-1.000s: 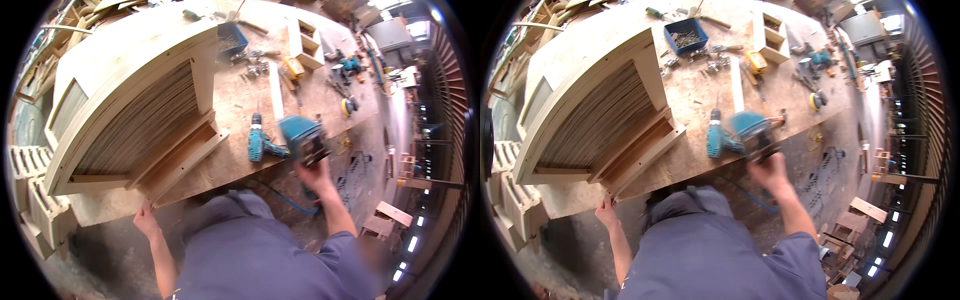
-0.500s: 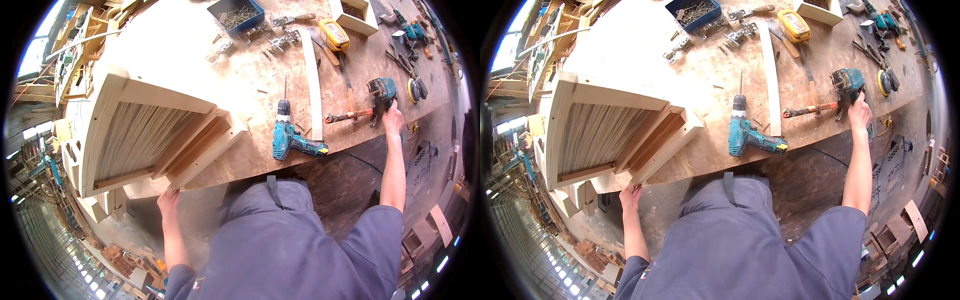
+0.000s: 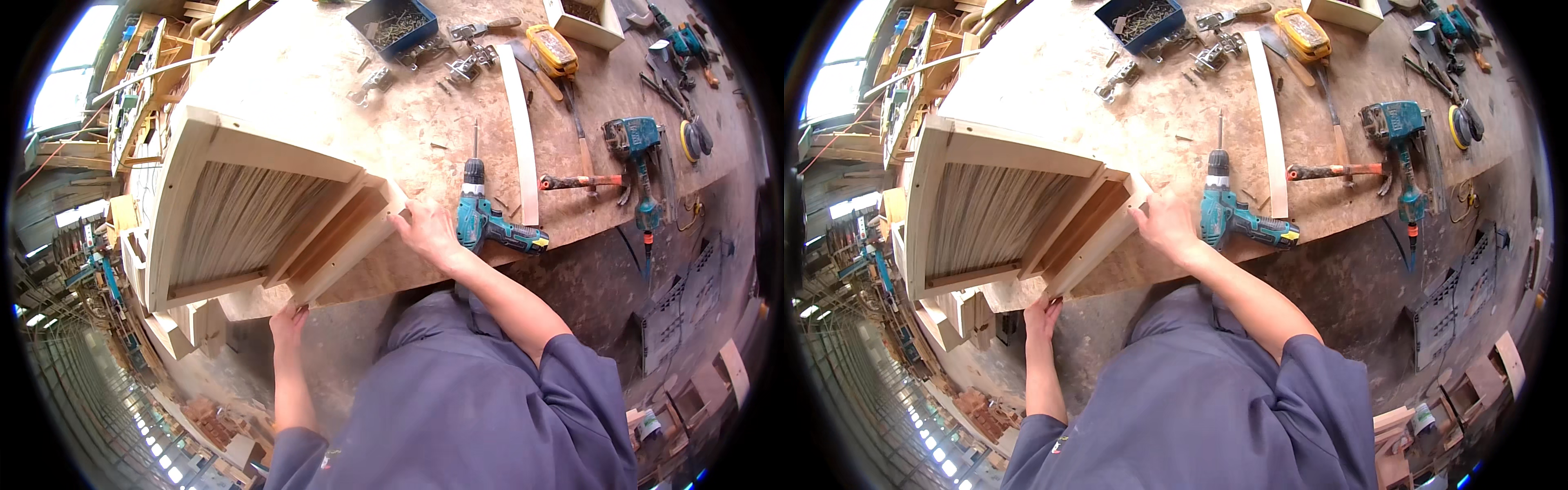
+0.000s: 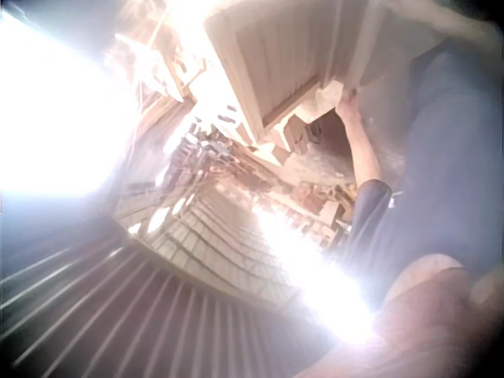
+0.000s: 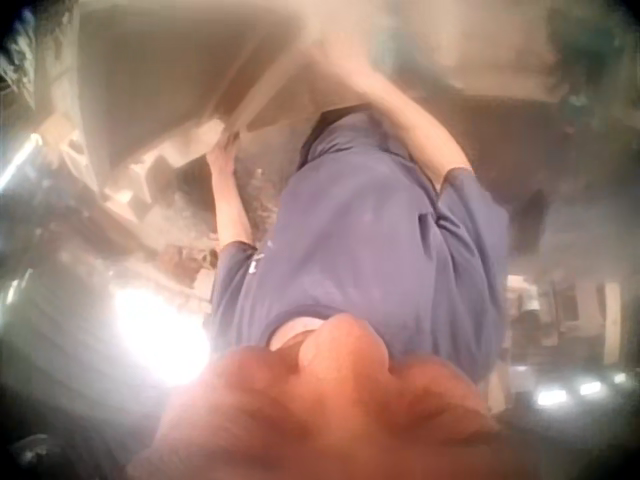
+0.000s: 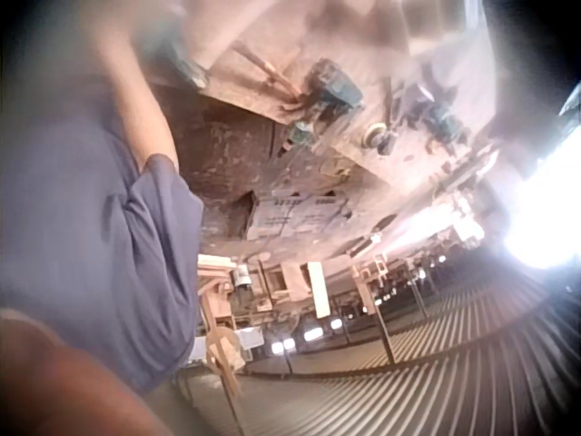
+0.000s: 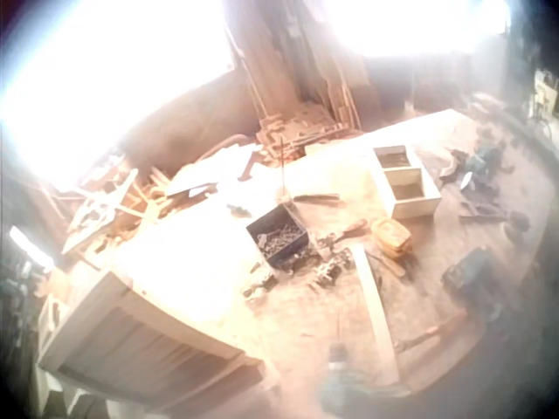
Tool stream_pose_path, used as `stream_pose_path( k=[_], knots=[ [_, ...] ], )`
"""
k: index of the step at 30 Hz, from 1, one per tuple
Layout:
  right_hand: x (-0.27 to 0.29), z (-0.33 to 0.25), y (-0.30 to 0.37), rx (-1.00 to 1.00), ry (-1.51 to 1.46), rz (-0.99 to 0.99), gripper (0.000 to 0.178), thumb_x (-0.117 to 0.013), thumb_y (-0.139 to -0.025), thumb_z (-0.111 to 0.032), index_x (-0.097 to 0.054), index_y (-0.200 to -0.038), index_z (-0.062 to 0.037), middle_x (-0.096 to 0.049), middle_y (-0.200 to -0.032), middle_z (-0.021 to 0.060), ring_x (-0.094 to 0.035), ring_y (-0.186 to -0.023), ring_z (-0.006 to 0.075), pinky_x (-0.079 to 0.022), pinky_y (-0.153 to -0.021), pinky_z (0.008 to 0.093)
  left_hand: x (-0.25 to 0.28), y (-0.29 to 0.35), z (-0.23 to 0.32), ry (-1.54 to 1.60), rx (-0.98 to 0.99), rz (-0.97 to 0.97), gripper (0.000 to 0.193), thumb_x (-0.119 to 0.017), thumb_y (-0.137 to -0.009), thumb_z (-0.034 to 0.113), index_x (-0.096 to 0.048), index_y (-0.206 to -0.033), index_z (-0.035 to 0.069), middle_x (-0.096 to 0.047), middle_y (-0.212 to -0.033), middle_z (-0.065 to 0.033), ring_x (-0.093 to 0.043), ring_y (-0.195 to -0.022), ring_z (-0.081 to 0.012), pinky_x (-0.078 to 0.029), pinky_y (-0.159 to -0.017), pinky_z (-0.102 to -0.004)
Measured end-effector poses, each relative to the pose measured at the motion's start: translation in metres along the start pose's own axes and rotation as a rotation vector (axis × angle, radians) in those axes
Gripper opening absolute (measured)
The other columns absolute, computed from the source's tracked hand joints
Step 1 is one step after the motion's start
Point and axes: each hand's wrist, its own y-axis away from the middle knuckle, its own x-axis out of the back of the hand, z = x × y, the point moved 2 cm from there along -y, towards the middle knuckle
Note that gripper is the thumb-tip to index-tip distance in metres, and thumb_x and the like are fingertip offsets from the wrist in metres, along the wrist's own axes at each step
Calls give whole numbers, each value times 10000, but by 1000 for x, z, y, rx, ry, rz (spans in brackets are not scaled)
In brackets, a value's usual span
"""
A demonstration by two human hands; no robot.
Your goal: The person sands a small wooden piece with an orbital sander, then cleans it with a brush. They place the piece into a larger wooden frame and secure it using a nail gun and a drill. The person works on a workbench in a workshop environment.
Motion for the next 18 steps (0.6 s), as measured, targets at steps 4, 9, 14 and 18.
stream_pose_path(
  k=[4, 9, 14, 18],
  knots=[
    [-7, 13, 2, 124, 57, 174, 297, -737, -904, -318, -740, -1026, -48, -694, -879, 194, -678, -867, 406, -552, -776, 501, -3, -8, 2, -58, 7, -64, 240, -676, -970, 109, -641, -1121, -74, -711, -1050, -195, -712, -965, -315, -599, -837, -397],
    [125, 56, 27, -337, 255, 388, 328, -631, -998, -401, -739, -1070, -99, -746, -971, 176, -736, -866, 337, -571, -761, 425, 3, 2, -4, -89, -19, -17, 363, -696, -972, 148, -622, -1220, -106, -711, -1107, -203, -715, -1007, -311, -606, -903, -405],
    [199, 213, 27, -604, -74, 523, 388, -606, -1025, -442, -641, -1150, -76, -645, -713, 71, -625, -495, 147, -472, -430, 302, -8, -4, 12, -141, -14, -56, 322, -624, -1012, 119, -596, -1232, -115, -692, -1134, -226, -714, -1021, -345, -614, -912, -421],
    [202, 225, 33, -355, -798, 737, 207, -608, -1012, -189, -583, -1167, -54, -607, -801, 51, -579, -560, 135, -477, -478, 289, -13, 4, 11, -131, -27, -31, 295, -628, -1001, 77, -590, -1218, -119, -696, -1120, -221, -724, -1006, -345, -623, -896, -411]
  ],
)
